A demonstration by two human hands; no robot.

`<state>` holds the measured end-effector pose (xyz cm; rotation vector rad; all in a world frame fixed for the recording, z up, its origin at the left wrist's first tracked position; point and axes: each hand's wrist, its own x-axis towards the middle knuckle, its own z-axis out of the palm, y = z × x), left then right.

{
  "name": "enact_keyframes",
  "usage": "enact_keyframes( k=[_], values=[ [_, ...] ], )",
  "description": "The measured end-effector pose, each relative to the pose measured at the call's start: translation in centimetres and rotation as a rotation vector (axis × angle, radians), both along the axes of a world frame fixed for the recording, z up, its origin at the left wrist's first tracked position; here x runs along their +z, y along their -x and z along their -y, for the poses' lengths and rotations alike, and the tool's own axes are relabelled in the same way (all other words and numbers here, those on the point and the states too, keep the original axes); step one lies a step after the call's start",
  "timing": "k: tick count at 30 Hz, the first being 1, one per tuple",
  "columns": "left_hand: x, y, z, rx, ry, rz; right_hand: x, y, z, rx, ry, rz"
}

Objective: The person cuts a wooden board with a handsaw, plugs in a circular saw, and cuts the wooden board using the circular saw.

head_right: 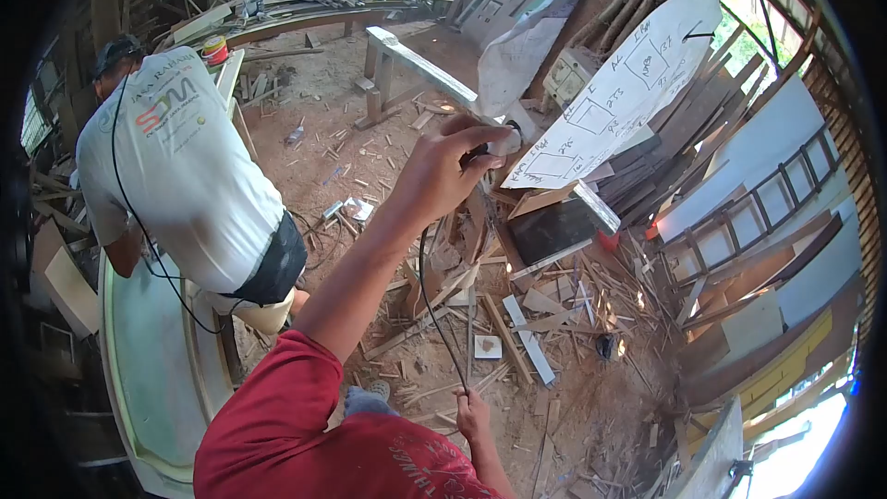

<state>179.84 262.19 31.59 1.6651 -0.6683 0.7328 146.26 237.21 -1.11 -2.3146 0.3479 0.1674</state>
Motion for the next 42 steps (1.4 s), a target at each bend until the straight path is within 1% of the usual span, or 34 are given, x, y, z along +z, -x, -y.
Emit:
enact_keyframes(
  k=[2,5,8,11,14,17,20,23,26,29,32,35,38,41,42],
  values=[
    [0.4,0.2,0.3,0.04,0.015,-0.074,-0.4,-0.6,0.1,-0.025,-0.034,-0.051],
    [0.6,-0.3,0.3,0.037,0.018,-0.074,-0.5,-1.5,0.3,-0.014,-0.023,-0.018],
    [0.7,-0.7,0.3,0.013,0.034,0.032,0.2,-2.2,0.3,-0.014,-0.015,-0.07],
    [0.8,-1.3,0.0,-0.03,-0.009,0.034,0.0,-2.7,0.1,0.002,-0.035,-0.082],
    [1.0,-1.2,-0.2,0.002,-0.077,0.062,0.0,-2.5,-0.3,0.016,-0.034,-0.096],
    [1.7,-1.0,-0.1,0.063,-0.112,-0.011,-1.2,-2.4,-0.3,0.028,-0.06,-0.008],
    [1.8,-0.8,0.0,0.075,-0.102,0.036,-1.2,-2.6,-0.5,0.034,-0.037,-0.041],
    [1.6,-0.7,0.5,0.086,-0.045,0.02,-0.9,-2.9,-0.9,0.06,-0.087,-0.04],
    [1.2,-0.7,0.8,0.152,-0.078,0.06,-1.4,-3.0,-1.2,0.104,-0.056,-0.06],
    [0.6,-1.4,0.8,0.223,-0.189,0.305,-1.5,-3.3,-1.7,0.12,-0.079,-0.075],
    [0.6,-1.5,0.8,0.12,-0.137,0.167,-1.2,-3.5,-2.1,0.113,-0.091,-0.094],
    [1.3,-0.8,0.8,0.075,-0.11,0.026,-1.4,-3.7,-2.0,0.116,-0.085,-0.067],
    [1.0,-0.6,1.3,0.049,0.001,0.005,-2.4,-3.7,-1.7,0.086,-0.101,-0.05],
    [0.4,-0.4,1.9,0.109,0.176,-0.256,-2.1,-3.5,-1.5,0.066,-0.103,-0.014],
    [-0.1,-0.4,2.0,0.261,0.101,-0.075,-1.5,-3.5,-1.4,0.074,-0.107,-0.019]
  ],
)
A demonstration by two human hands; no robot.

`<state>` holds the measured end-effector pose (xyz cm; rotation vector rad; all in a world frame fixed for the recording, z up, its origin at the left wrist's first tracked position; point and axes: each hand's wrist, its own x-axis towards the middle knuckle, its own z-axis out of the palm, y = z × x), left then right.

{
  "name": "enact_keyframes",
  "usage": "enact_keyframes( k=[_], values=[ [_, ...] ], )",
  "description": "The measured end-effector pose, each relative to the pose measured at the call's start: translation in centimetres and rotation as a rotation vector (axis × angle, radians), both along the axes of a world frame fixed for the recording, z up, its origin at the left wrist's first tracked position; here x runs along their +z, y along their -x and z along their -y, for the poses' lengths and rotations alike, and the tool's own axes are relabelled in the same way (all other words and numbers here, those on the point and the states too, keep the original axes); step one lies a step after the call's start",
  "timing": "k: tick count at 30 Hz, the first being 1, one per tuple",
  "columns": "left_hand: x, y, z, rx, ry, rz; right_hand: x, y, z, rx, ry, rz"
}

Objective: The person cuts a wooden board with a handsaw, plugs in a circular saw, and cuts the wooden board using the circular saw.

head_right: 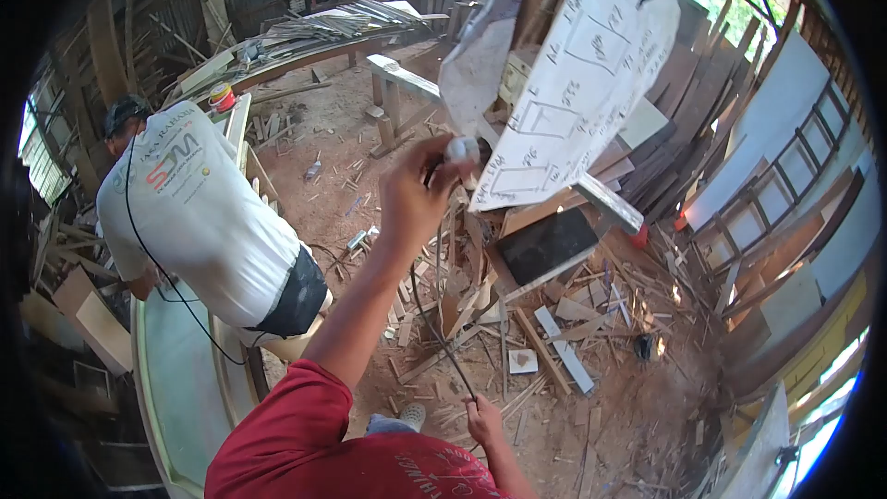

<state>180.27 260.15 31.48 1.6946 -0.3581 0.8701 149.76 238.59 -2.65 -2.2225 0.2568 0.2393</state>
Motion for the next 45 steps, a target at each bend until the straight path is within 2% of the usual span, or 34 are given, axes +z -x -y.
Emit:
enact_keyframes(
  k=[3,4,11,13,16,19,22,26,32,35,38,41,45],
  values=[
    [-0.3,-0.2,0.4,-0.009,-0.063,0.176,-0.3,0.5,0.6,-0.019,0.015,-0.046],
    [0.0,0.1,0.3,-0.083,0.033,0.107,-0.4,0.7,0.8,-0.028,0.011,-0.02],
    [0.0,-0.5,0.5,-0.112,0.121,0.043,-0.1,0.3,1.5,0.02,0.084,-0.046],
    [-0.2,-0.6,1.1,-0.13,0.207,0.008,1.6,-0.3,0.7,0.015,0.079,-0.147],
    [0.1,-0.1,1.0,-0.107,0.14,-0.05,1.4,-0.3,0.5,0.021,0.067,-0.144],
    [0.8,0.1,0.2,-0.093,-0.041,0.032,0.7,-0.4,0.5,0.041,0.061,-0.121],
    [0.5,-0.6,-0.7,-0.168,-0.091,0.069,-0.1,-0.4,0.4,0.055,0.05,-0.105],
    [0.5,-1.5,-1.4,-0.239,-0.114,0.095,-2.4,-0.7,1.1,0.097,0.077,-0.047],
    [0.1,-2.8,0.0,-0.277,-0.068,0.04,-2.4,-2.7,-0.3,0.08,0.036,-0.151],
    [0.8,-1.7,-0.4,-0.2,-0.086,0.09,-1.8,-3.6,-1.0,0.137,0.013,-0.092],
    [0.9,-1.6,0.0,-0.192,-0.049,-0.009,0.3,-4.8,-2.1,0.159,0.01,-0.067],
    [0.3,-1.6,0.9,-0.103,-0.016,0.086,-1.8,-4.3,-1.5,0.141,0.023,-0.049],
    [1.0,-0.9,0.2,-0.077,-0.123,-0.014,-5.0,-3.1,-0.3,0.152,0.134,-0.097]
  ],
)
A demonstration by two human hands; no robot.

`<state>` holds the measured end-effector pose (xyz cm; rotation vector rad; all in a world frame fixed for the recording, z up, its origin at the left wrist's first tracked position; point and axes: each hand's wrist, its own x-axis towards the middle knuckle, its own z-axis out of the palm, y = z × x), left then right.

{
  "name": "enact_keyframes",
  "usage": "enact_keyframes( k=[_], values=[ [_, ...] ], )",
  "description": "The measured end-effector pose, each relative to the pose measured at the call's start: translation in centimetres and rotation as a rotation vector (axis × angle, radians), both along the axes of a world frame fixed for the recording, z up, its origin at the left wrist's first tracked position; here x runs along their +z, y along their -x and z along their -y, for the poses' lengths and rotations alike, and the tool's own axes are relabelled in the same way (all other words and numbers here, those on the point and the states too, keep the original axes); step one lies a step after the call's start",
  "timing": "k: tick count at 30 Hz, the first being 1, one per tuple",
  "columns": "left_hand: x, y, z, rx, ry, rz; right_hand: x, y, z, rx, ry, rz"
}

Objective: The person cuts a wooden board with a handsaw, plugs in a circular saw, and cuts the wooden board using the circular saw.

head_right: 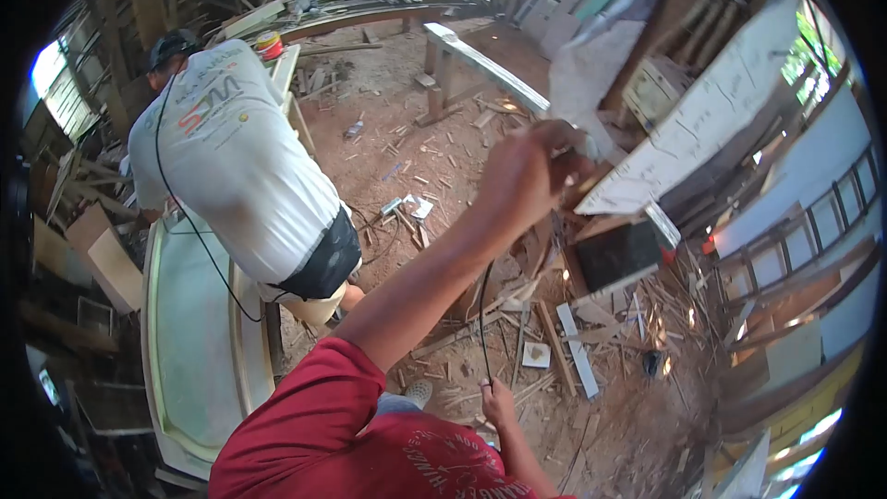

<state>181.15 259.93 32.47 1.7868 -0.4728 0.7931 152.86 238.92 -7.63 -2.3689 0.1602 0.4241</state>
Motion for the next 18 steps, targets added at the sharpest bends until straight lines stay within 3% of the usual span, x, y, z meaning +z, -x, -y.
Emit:
enact_keyframes(
  k=[5,8,10,12,15,18],
  values=[
    [-2.1,0.3,1.9,-0.012,0.134,-0.099,-0.1,2.3,0.1,-0.079,-0.026,0.008],
    [-5.2,-0.6,2.9,0.128,0.043,0.117,-0.1,6.7,-0.5,-0.244,-0.165,0.227],
    [-6.1,0.9,3.9,0.195,0.008,0.279,0.6,10.7,0.3,-0.343,-0.178,0.181],
    [-8.9,3.6,5.0,0.265,0.038,0.239,1.4,14.9,1.1,-0.461,-0.2,0.132],
    [-12.6,9.9,8.8,0.158,0.119,0.315,2.0,23.4,2.9,-0.716,-0.234,0.057],
    [-20.2,16.8,13.0,-0.033,0.011,0.268,0.3,33.1,3.0,-1.035,-0.224,0.083]
  ],
)
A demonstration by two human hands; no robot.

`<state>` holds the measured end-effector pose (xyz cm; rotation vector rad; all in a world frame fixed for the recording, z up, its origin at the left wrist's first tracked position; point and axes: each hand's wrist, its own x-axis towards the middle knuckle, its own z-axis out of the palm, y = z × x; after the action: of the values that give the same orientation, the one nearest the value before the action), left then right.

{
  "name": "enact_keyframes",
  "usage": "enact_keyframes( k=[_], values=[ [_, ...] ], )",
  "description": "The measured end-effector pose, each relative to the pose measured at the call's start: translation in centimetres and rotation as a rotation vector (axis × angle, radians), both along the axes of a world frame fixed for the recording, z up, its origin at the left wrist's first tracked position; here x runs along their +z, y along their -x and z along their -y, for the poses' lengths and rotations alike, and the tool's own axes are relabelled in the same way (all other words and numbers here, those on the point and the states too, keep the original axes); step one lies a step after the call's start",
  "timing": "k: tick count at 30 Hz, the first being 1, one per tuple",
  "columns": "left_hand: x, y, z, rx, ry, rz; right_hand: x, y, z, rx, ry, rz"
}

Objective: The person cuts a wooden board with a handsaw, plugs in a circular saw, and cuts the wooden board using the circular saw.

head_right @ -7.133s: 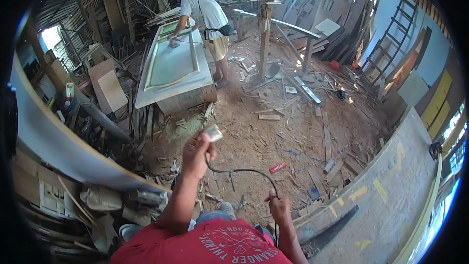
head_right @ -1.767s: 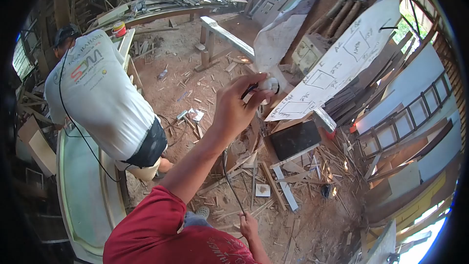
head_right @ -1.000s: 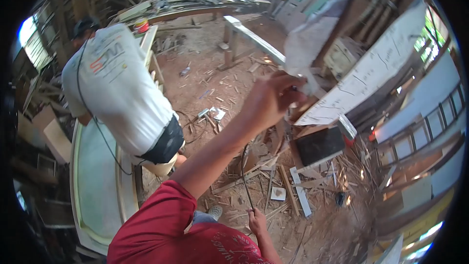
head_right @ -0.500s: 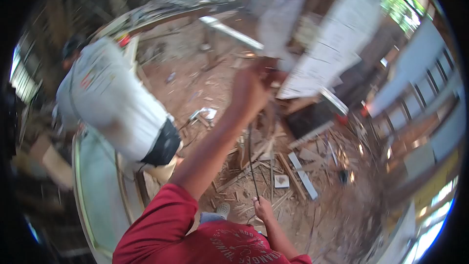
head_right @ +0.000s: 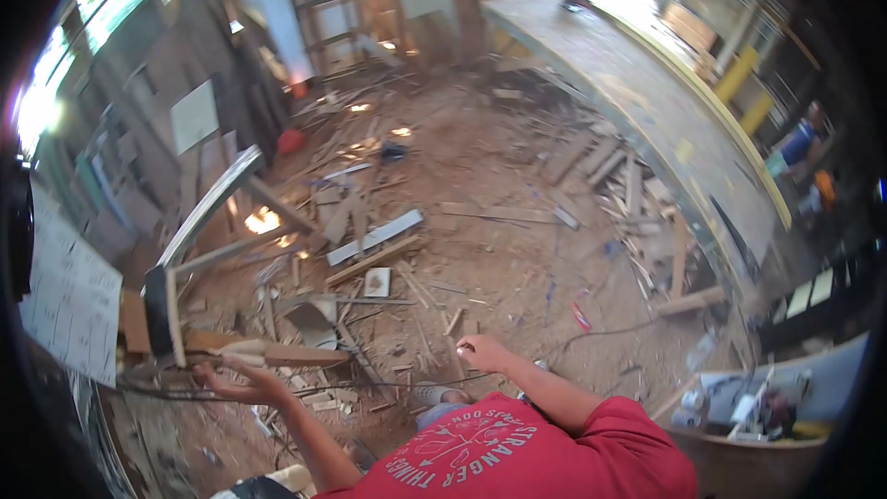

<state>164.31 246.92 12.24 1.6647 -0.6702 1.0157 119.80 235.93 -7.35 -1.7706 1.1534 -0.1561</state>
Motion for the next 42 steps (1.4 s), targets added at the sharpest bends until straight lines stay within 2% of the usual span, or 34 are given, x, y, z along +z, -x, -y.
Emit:
enact_keyframes(
  k=[1,4,5,7,9,13,16,17,21,24,26,27,28,31,33,34,37,39,41,42],
  values=[
    [-2.4,3.3,1.7,-0.069,-0.042,-0.021,1.2,3.2,-0.4,-0.095,0.016,0.003],
    [-8.1,14.0,5.5,-0.699,-0.373,-0.337,1.6,12.4,-2.1,-0.287,0.015,0.013],
    [-8.1,17.8,6.0,-0.854,-0.721,-0.545,1.6,15.2,-2.6,-0.331,-0.017,0.01],
    [-11.4,23.1,6.9,-1.154,-1.44,-0.668,1.1,21.0,-4.4,-0.426,-0.073,0.002],
    [-15.9,29.4,8.5,-1.21,-1.933,-0.584,0.3,26.5,-6.2,-0.477,-0.047,0.028],
    [-18.7,45.5,9.7,-1.193,-1.836,-0.254,-0.9,39.2,-10.2,-0.601,0.03,0.095],
    [-19.9,57.2,10.7,-1.424,-1.742,-0.511,0.5,48.4,-13.3,-0.768,-0.025,0.077],
    [-22.9,59.6,11.0,-1.488,-1.726,-0.546,-0.3,51.3,-14.4,-0.847,-0.033,0.071],
    [-28.8,64.6,12.1,-1.408,-2.124,-0.153,0.8,60.8,-18.2,-1.133,0.068,0.118],
    [-32.8,65.6,14.7,-1.425,-2.311,-0.111,1.1,65.6,-19.8,-1.317,0.079,0.159],
    [-35.0,66.2,16.8,-1.269,-2.43,0.059,0.6,68.4,-20.3,-1.428,0.06,0.199],
    [-35.8,67.2,18.4,-1.217,-2.491,0.143,-2.4,69.7,-20.3,-1.467,0.071,0.261],
    [-36.4,68.7,19.1,-1.17,-2.55,0.228,-2.5,70.8,-20.9,-1.468,0.051,0.24],
    [-37.2,75.4,21.9,-1.182,-2.571,0.325,-2.4,75.5,-21.1,-1.481,-0.023,0.152],
    [-38.2,81.8,24.0,-1.258,-2.533,0.17,-2.5,79.0,-21.1,-1.489,-0.06,0.126],
    [-38.4,85.7,25.1,-1.301,-2.514,0.096,-1.8,80.8,-20.9,-1.499,-0.078,0.108],
    [-37.8,99.2,27.3,-1.498,-2.192,0.174,0.8,87.7,-18.3,-1.496,-0.049,0.047],
    [-37.0,109.0,29.6,-1.814,-2.113,0.058,3.6,92.6,-15.5,-1.52,0.045,0.09],
    [-28.7,119.8,30.4,-1.911,-2.022,0.321,6.2,97.1,-12.8,-1.537,0.105,0.1],
    [-26.8,124.0,30.9,-1.996,-1.926,0.193,7.5,99.4,-11.3,-1.547,0.123,0.08]
  ],
)
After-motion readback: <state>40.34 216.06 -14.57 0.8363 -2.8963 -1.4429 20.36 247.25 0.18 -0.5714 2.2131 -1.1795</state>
